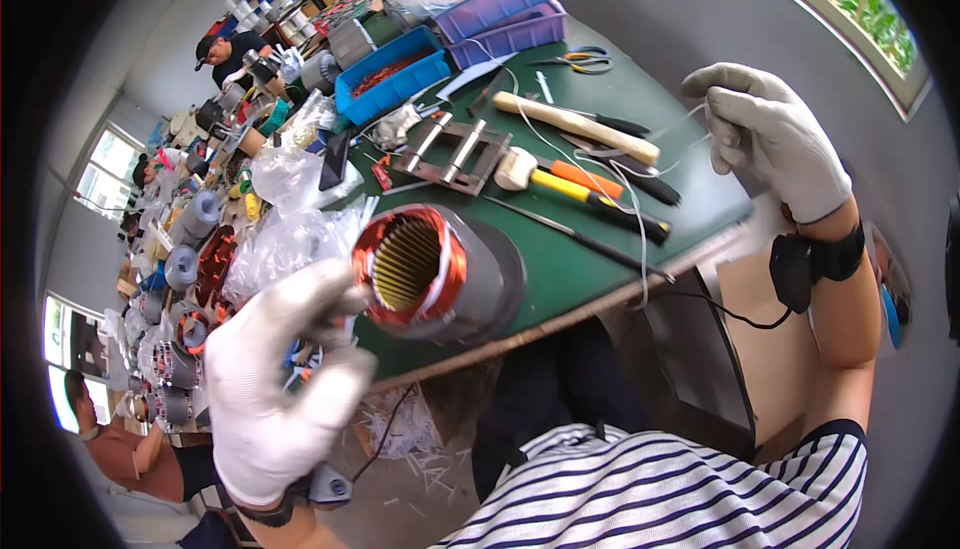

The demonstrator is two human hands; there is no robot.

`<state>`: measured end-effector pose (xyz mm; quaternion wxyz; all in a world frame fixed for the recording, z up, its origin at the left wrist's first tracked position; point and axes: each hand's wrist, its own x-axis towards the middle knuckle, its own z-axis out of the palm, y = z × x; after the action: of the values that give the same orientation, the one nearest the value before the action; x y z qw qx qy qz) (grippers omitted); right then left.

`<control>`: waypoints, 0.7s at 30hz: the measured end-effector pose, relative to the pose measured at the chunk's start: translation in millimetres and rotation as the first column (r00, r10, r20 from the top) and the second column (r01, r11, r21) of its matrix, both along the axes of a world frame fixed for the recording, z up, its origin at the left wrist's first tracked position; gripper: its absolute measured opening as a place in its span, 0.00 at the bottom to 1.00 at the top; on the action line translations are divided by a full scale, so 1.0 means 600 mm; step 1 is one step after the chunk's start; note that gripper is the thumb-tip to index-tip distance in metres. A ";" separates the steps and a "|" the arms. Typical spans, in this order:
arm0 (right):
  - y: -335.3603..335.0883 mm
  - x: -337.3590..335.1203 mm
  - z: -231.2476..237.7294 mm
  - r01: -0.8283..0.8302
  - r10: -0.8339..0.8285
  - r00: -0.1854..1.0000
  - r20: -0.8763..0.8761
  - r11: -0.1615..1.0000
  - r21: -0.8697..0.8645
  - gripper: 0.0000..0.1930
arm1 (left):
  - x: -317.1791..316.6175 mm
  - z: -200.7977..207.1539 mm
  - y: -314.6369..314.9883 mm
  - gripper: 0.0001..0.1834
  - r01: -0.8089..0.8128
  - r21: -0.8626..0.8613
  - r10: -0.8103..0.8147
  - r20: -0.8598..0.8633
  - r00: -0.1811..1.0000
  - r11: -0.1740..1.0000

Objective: Tying and securing wires on a motor stator using white string.

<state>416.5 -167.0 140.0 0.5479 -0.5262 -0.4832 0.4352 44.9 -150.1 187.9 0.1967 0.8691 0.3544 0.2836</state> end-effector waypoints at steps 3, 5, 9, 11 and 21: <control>-0.113 -0.018 0.010 -0.019 0.018 0.998 0.060 1.000 0.009 0.12 | 0.128 -0.012 -0.039 0.29 0.302 -0.034 -0.302 0.020 0.953 0.953; -0.185 -0.056 0.022 -0.093 0.096 0.990 0.105 0.995 -0.039 0.13 | 0.205 -0.047 -0.066 0.31 0.445 -0.116 -0.440 0.062 0.896 0.888; -0.287 -0.066 -0.009 0.046 -0.059 0.973 0.223 0.997 0.063 0.11 | 0.321 -0.106 -0.087 0.20 0.735 -0.457 -0.714 0.262 0.649 0.500; -0.334 -0.042 -0.041 0.251 -0.247 0.936 0.253 0.968 0.016 0.10 | 0.328 -0.100 -0.088 0.11 0.646 -0.054 -0.644 -0.174 0.745 0.761; -0.508 0.001 -0.186 0.346 -0.343 0.937 0.066 0.888 -0.303 0.08 | 0.382 -0.071 -0.082 0.18 0.725 -0.350 -0.733 0.137 0.666 0.593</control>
<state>417.1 -471.9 28.3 0.5243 -0.6851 -0.3108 0.3989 273.8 -199.5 145.3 0.4538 0.8858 0.0177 0.0960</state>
